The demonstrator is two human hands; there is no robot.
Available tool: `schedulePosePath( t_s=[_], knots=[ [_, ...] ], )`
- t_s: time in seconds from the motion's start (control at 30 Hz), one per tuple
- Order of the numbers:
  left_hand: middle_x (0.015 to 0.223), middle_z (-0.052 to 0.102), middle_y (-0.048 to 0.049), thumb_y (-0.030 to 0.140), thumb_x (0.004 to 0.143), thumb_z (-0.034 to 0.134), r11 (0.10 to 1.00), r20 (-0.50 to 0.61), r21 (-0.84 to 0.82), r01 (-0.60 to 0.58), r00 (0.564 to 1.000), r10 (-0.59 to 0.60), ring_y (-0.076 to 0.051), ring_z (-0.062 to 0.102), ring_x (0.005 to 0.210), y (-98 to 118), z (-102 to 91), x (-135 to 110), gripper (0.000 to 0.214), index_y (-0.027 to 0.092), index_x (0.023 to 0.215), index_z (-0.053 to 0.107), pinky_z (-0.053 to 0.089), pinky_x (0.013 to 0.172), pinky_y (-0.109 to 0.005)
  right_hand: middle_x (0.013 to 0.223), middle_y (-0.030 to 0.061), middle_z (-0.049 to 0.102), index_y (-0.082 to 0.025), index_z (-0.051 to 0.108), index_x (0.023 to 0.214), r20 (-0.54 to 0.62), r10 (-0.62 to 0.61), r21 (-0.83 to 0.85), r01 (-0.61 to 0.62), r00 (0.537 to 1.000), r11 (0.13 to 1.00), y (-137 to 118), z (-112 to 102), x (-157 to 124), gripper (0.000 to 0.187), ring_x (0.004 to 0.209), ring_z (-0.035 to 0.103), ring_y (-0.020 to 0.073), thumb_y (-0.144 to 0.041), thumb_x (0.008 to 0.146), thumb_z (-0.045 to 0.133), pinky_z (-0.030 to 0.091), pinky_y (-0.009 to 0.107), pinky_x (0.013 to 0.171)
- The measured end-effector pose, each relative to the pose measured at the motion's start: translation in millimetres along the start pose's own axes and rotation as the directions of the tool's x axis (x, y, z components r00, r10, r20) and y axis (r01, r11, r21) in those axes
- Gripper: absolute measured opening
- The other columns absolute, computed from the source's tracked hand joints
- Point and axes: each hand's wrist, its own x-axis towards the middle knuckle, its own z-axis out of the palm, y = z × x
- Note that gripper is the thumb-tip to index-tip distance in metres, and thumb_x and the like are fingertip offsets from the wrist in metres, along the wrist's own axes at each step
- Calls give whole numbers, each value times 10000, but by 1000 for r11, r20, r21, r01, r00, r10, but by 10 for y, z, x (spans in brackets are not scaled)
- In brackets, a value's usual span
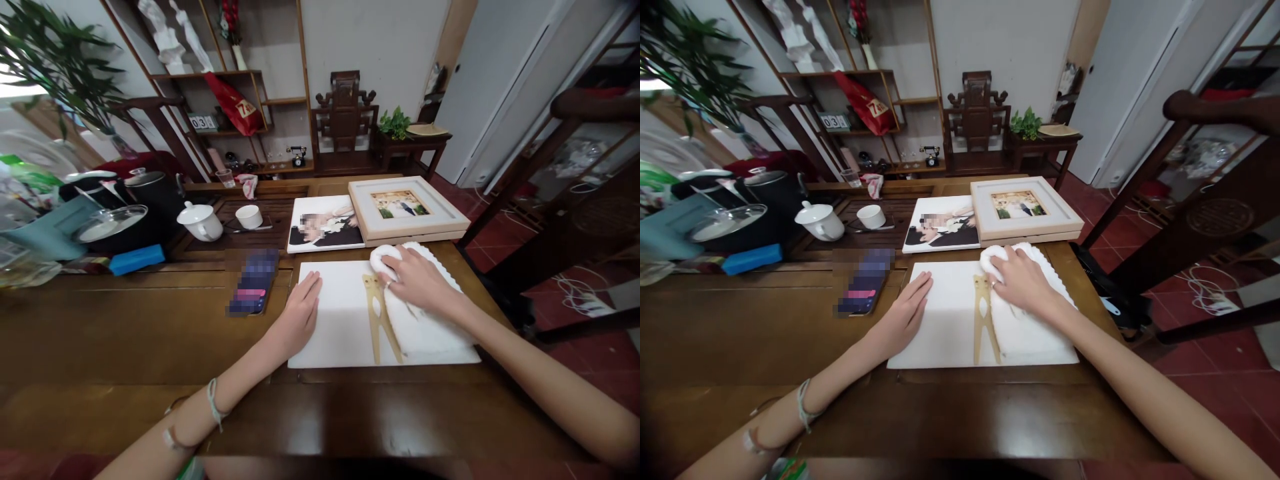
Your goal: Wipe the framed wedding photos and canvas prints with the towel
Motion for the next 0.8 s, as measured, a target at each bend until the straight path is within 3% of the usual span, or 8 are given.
schedulePosePath(
  t_s=[0.1, 0.2, 0.33, 0.43, 0.57, 0.7, 0.8],
  knots=[
    [1518, 338, -152, 199, 982, 283, 1000, -19, -6, -14, 1000, 14, -261, 251, 1440, -15, 16, -1, 459, 149, 1432, 359, 282, 1165, -499, 1038, 146, 582, -168, 615, 1012, 66, -109, 10, 109, 992, 994, -95, -83, -256, 247, 852, 575, 265, -243, 900, 407, 422, 361, 712],
    [1519, 339, -148, 200, 981, 286, 1000, -28, -8, -17, 999, 17, -260, 244, 1442, -28, 30, -1, 464, 159, 1439, 350, 282, 1164, -502, 995, 115, 597, -197, 619, 966, 141, -249, 72, 240, 958, 968, -296, -144, -725, 211, 771, 572, 230, -176, 833, 456, 414, 325, 636],
    [1523, 332, -149, 202, 980, 289, 1000, -19, -7, -22, 1000, 22, -258, 236, 1445, -32, 32, -2, 467, 165, 1443, 343, 275, 1166, -503, 1056, 120, 591, -217, 616, 1011, 157, -268, 81, 258, 951, 963, -417, -146, -1103, 296, 827, 569, 259, -131, 761, 482, 418, 317, 588],
    [1520, 337, -150, 202, 980, 289, 1000, -16, -11, -10, 1000, 10, -254, 235, 1446, -30, 32, -3, 466, 156, 1439, 348, 273, 1169, -494, 1052, 120, 590, -214, 615, 1017, 134, -242, 73, 234, 961, 969, -314, -129, -968, 297, 872, 562, 267, -123, 774, 469, 440, 342, 650],
    [1521, 335, -144, 199, 981, 284, 1000, -31, -17, -24, 999, 23, -256, 241, 1444, -23, 25, -3, 461, 166, 1436, 352, 280, 1165, -502, 1013, 123, 600, -198, 617, 980, 68, -196, -19, 198, 978, 980, -147, -103, -531, 225, 932, 540, 293, -163, 801, 485, 435, 419, 776],
    [1520, 332, -155, 207, 986, 275, 1000, -9, -9, -21, 1000, 21, -253, 244, 1443, -3, -2, 4, 457, 140, 1430, 360, 267, 1174, -485, 1279, 149, 537, -228, 596, 1150, 12, -164, -86, 165, 986, 983, -47, -1, -244, 390, 1109, 482, 386, -154, 778, 508, 362, 611, 895],
    [1520, 328, -165, 211, 989, 265, 1000, 2, -3, -8, 1000, 8, -251, 234, 1446, 2, -8, 5, 459, 119, 1429, 358, 258, 1179, -482, 1451, 160, 398, -234, 571, 1222, 6, -212, 12, 212, 977, 977, 61, 84, -259, 517, 1294, 360, 400, -79, 733, 503, 335, 627, 963]
  ],
)
